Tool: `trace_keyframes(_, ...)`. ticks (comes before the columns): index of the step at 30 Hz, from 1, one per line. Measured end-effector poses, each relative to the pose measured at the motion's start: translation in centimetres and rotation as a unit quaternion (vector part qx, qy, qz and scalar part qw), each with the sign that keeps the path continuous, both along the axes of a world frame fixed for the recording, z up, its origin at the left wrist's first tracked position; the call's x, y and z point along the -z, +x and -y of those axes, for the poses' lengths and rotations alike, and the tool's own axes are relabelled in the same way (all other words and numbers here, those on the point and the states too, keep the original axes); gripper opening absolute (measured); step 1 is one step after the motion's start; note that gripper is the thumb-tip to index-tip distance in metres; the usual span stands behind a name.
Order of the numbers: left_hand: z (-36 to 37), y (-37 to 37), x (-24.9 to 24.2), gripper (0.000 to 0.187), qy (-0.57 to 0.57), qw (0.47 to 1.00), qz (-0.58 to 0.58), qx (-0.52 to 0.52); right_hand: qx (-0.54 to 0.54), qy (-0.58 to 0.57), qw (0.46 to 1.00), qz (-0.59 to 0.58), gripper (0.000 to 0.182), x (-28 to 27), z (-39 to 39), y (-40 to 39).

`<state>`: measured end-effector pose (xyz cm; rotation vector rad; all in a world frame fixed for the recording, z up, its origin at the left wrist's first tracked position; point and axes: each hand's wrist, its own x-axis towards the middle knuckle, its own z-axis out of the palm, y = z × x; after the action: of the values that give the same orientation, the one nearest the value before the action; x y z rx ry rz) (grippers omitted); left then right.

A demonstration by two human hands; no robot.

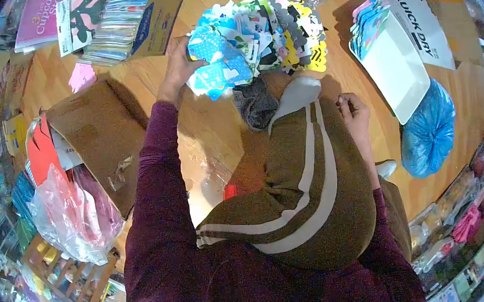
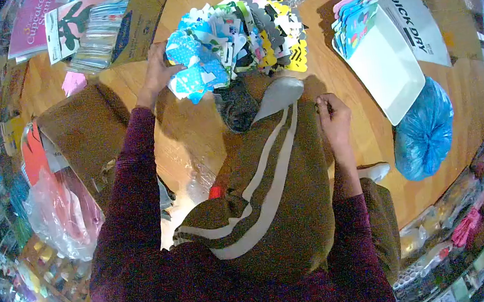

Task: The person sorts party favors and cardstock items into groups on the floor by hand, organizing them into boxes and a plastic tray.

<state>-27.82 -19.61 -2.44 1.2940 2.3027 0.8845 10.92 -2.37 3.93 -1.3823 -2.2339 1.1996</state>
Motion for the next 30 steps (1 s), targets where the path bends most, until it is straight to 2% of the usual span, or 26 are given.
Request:
trace_keyframes(2,0.1,0.5,-0.2,0.062,0.063,0.997,-0.029,0.017,-0.001,0.004,1.000,-0.012,0.012,0.5,0.1,0.5)
trace_keyframes(6,1.0,2.7,-1.6,0.057,0.089,0.996,-0.008,-0.010,-0.001,-0.009,1.000,0.009,0.013,0.5,0.4,1.0)
trace_keyframes(8,1.8,3.9,-2.3,0.054,0.087,0.988,-0.124,-0.011,-0.004,0.001,1.000,0.005,0.013,0.3,0.6,0.9)
trace_keyframes(12,3.9,4.9,-2.0,0.048,0.067,0.984,-0.164,0.029,-0.001,-0.039,0.999,0.026,0.013,0.3,1.0,0.3)
trace_keyframes(17,3.5,4.5,-3.8,0.049,-0.027,0.995,-0.093,0.004,0.010,-0.066,0.998,-0.022,0.013,1.4,1.4,0.0)
trace_keyframes(19,2.4,3.5,-3.4,0.050,-0.044,0.996,-0.076,0.000,0.007,-0.069,0.998,0.005,0.013,1.3,1.4,0.1)
trace_keyframes(22,0.6,2.0,-2.6,0.055,-0.107,0.991,-0.034,0.066,0.003,-0.058,0.998,0.021,0.012,0.8,1.6,-0.2)
trace_keyframes(24,0.1,1.7,-1.3,0.055,-0.090,0.991,-0.041,0.093,0.003,-0.043,0.999,0.010,0.012,0.8,1.6,0.0)
trace_keyframes(29,1.0,3.3,-4.6,0.052,-0.053,0.985,-0.073,0.147,0.022,-0.052,0.998,-0.003,0.012,1.2,1.5,0.9)
trace_keyframes(30,1.7,3.4,-5.3,0.050,-0.132,0.982,-0.034,0.134,0.024,-0.051,0.998,-0.002,0.012,0.7,1.3,0.7)
